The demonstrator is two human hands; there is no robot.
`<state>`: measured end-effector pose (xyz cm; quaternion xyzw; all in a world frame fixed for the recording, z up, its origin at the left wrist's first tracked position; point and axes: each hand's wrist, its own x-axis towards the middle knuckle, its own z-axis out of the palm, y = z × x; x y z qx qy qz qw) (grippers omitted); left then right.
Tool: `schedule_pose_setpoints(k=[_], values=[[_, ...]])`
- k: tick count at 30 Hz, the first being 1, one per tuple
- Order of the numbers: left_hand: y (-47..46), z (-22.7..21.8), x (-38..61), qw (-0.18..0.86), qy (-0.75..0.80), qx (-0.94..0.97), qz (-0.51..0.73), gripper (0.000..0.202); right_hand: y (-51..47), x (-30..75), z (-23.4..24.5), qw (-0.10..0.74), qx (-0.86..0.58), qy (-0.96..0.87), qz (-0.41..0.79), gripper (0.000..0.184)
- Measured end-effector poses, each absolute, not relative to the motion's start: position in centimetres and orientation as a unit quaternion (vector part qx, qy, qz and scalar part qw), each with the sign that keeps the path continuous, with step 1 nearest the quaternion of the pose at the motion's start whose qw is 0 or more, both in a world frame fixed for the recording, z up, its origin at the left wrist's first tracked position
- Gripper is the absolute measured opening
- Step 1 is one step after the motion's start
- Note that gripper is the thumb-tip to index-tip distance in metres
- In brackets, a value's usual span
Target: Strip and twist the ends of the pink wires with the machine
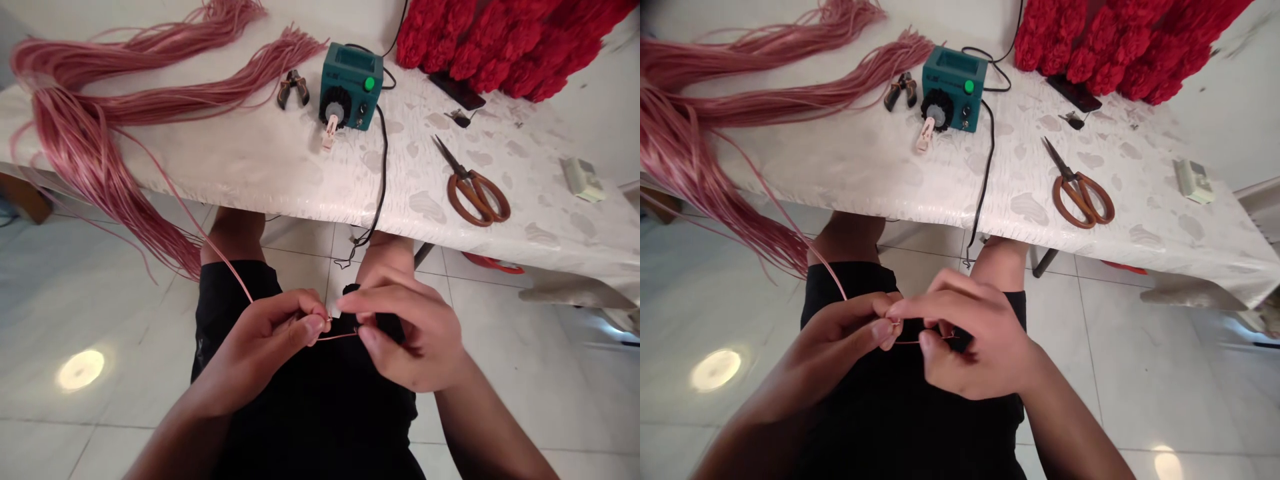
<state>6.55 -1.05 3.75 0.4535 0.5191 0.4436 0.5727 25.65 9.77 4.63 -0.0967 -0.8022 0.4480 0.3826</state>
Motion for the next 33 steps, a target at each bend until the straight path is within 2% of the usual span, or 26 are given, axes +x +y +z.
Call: schedule_pose_setpoints(k=[5,9,16,18,21,25,28,33], values=[[-1.1,3.5,6.5,0.583,0.512,0.446,0.446,0.021,10.4,24.1,5.6,0.312,-0.078,-0.849,0.419,0.036],[-1.1,3.4,6.5,0.594,0.505,0.433,0.452,0.025,10.6,24.2,5.5,0.293,-0.093,-0.863,0.401,0.022],[-1.1,3.4,6.6,0.565,0.519,0.454,0.454,0.021,10.7,24.8,5.7,0.222,-0.112,-0.879,0.407,0.009],[-1.2,3.5,6.7,0.518,0.54,0.477,0.46,0.018,10.7,25.0,5.7,0.201,-0.116,-0.878,0.418,0.009],[-1.2,3.5,7.1,0.388,0.579,0.52,0.494,0.009,10.6,25.2,5.5,0.183,-0.135,-0.877,0.423,0.009],[-1.0,3.2,7.8,0.26,0.558,0.581,0.532,0.029,10.3,25.2,5.5,0.173,-0.162,-0.87,0.432,0.006],[-0.8,3.0,8.1,0.16,0.553,0.606,0.549,0.032,10.0,25.0,5.6,0.159,-0.186,-0.868,0.433,0.005],[-0.7,2.8,8.4,0.117,0.553,0.608,0.558,0.026,9.7,24.8,5.5,0.172,-0.203,-0.851,0.453,0.006]])
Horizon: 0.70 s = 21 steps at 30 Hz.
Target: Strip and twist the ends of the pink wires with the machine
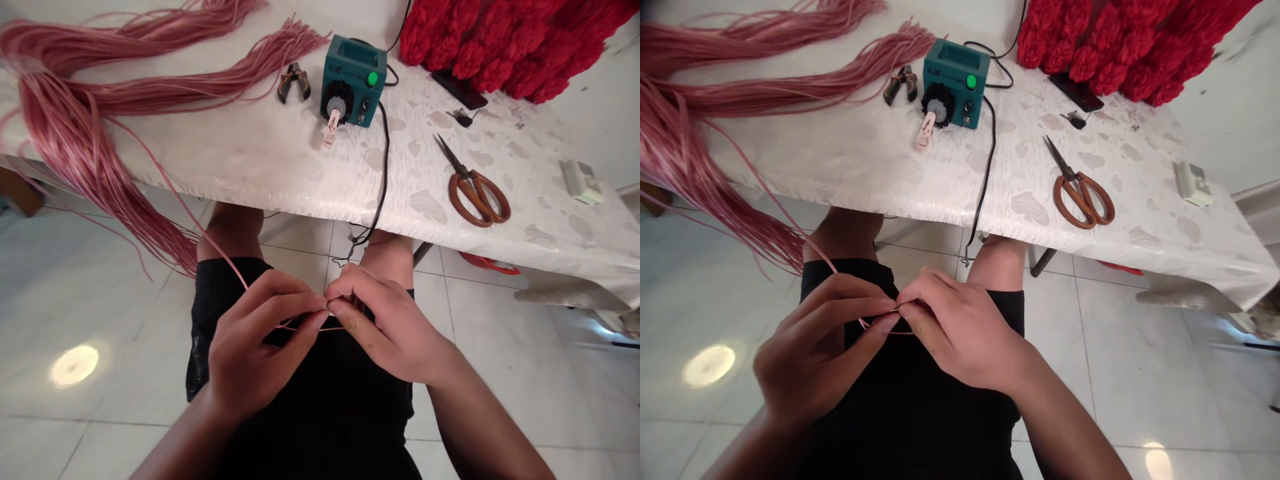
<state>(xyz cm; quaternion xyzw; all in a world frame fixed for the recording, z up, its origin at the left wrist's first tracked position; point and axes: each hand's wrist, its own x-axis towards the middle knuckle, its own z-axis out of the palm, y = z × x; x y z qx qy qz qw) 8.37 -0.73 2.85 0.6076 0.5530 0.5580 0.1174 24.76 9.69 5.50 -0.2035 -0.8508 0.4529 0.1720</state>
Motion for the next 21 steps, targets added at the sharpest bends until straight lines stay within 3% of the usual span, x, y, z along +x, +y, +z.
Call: schedule_pose_setpoints(k=[9,17,21], values=[[-1.0,2.7,8.0,0.102,0.546,0.615,0.561,0.03,9.0,24.0,5.0,0.222,-0.211,-0.823,0.478,0.008],[-1.0,3.9,6.6,0.367,0.559,0.563,0.485,0.002,8.6,24.2,4.6,0.194,-0.165,-0.881,0.398,0.008],[-0.5,4.1,6.0,0.47,0.552,0.538,0.43,0.014,8.7,24.2,4.5,0.203,-0.14,-0.907,0.342,0.012]])
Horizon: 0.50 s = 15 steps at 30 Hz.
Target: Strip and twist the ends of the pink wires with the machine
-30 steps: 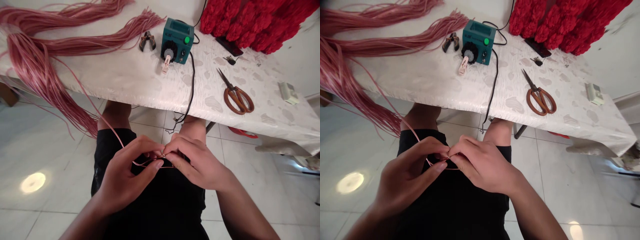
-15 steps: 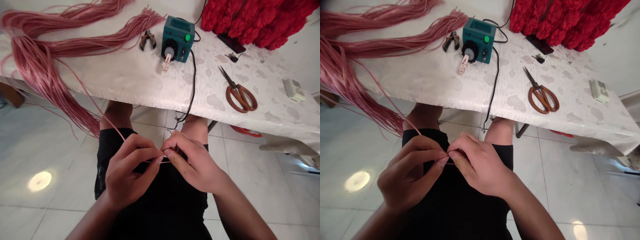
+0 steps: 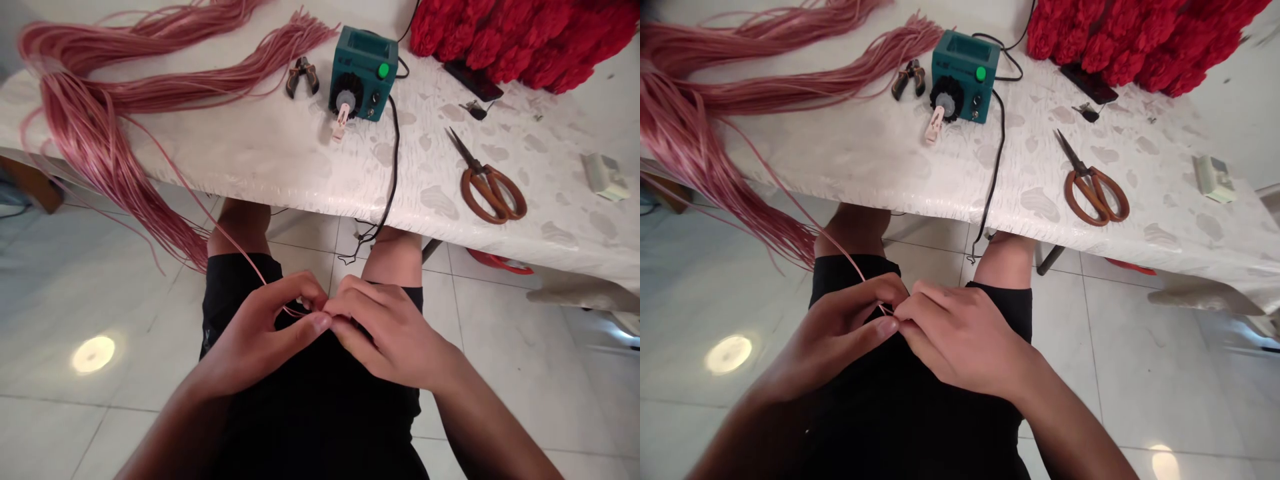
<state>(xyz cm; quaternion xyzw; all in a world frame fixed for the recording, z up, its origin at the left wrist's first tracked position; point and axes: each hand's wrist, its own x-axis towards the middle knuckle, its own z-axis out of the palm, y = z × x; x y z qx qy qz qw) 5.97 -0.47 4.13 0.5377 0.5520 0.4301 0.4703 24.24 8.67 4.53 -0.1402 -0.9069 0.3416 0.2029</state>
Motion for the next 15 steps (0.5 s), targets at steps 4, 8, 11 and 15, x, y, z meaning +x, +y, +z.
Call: schedule_pose_setpoints(k=[4,8,11,15], values=[[-0.3,4.0,5.3,0.54,0.534,0.52,0.391,0.015,8.8,24.4,4.6,0.187,-0.119,-0.923,0.313,0.015],[-0.2,3.8,4.7,0.587,0.513,0.509,0.366,0.016,8.8,24.5,5.0,0.184,-0.102,-0.938,0.277,0.018],[-0.2,3.7,4.4,0.604,0.505,0.502,0.358,0.02,8.8,24.5,5.3,0.173,-0.1,-0.945,0.26,0.023],[-0.2,3.6,4.6,0.592,0.497,0.511,0.376,0.021,8.9,24.4,5.7,0.158,-0.097,-0.95,0.252,0.024]])
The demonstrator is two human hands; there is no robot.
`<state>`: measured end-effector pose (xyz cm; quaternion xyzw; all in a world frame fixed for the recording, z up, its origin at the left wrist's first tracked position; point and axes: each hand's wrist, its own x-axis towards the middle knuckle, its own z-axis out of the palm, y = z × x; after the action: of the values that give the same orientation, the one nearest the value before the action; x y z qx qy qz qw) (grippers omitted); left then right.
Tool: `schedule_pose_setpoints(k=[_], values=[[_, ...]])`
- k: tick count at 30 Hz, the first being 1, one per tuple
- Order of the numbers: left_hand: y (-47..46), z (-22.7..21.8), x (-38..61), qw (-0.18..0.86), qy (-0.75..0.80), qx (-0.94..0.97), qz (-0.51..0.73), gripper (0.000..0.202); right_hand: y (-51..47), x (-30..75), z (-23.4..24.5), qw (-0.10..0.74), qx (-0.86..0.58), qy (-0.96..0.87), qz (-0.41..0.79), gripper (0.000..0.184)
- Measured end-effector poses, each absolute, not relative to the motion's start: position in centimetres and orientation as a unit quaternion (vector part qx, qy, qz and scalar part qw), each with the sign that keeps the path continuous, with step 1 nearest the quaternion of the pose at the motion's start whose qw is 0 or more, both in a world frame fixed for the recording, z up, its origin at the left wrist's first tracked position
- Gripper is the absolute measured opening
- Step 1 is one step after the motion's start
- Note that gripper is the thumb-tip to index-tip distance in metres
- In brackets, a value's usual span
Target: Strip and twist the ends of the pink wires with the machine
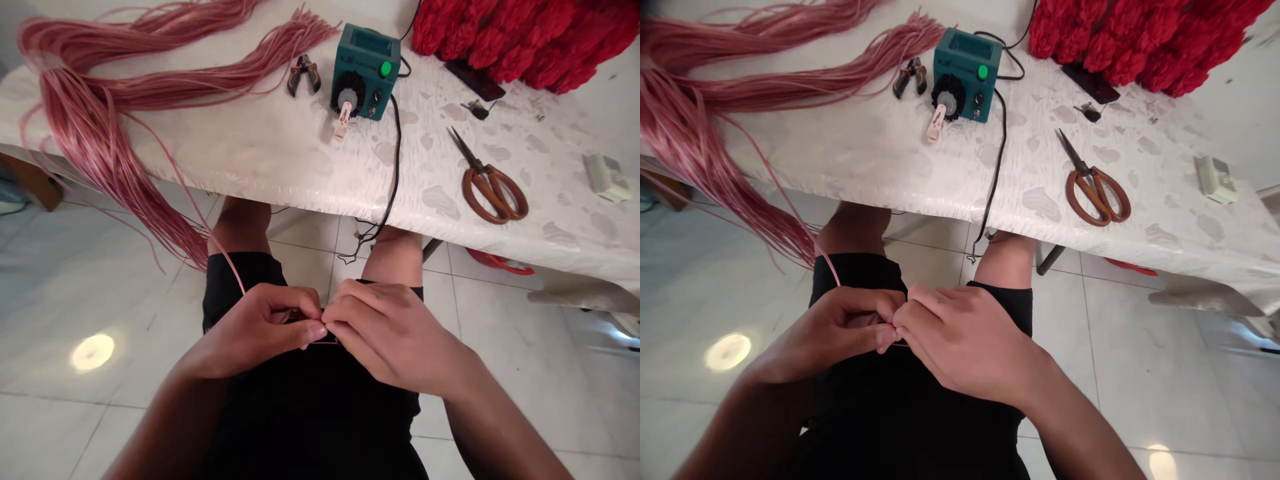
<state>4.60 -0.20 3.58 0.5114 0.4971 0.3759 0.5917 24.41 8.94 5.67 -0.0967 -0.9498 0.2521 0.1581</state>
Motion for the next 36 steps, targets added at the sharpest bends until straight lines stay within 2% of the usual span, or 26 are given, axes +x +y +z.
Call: schedule_pose_setpoints(k=[11,24,36], values=[[-0.5,3.76,5.19,0.401,0.533,0.614,0.421,0.013,9.25,24.59,5.36,0.143,-0.111,-0.943,0.28,0.021],[-0.34,3.58,5.39,0.451,0.527,0.579,0.428,0.015,9.29,24.53,5.4,0.157,-0.113,-0.943,0.271,0.022],[-0.79,3.48,5.16,0.31,0.516,0.692,0.4,0.014,9.39,24.62,5.51,0.149,-0.133,-0.926,0.322,0.013]])
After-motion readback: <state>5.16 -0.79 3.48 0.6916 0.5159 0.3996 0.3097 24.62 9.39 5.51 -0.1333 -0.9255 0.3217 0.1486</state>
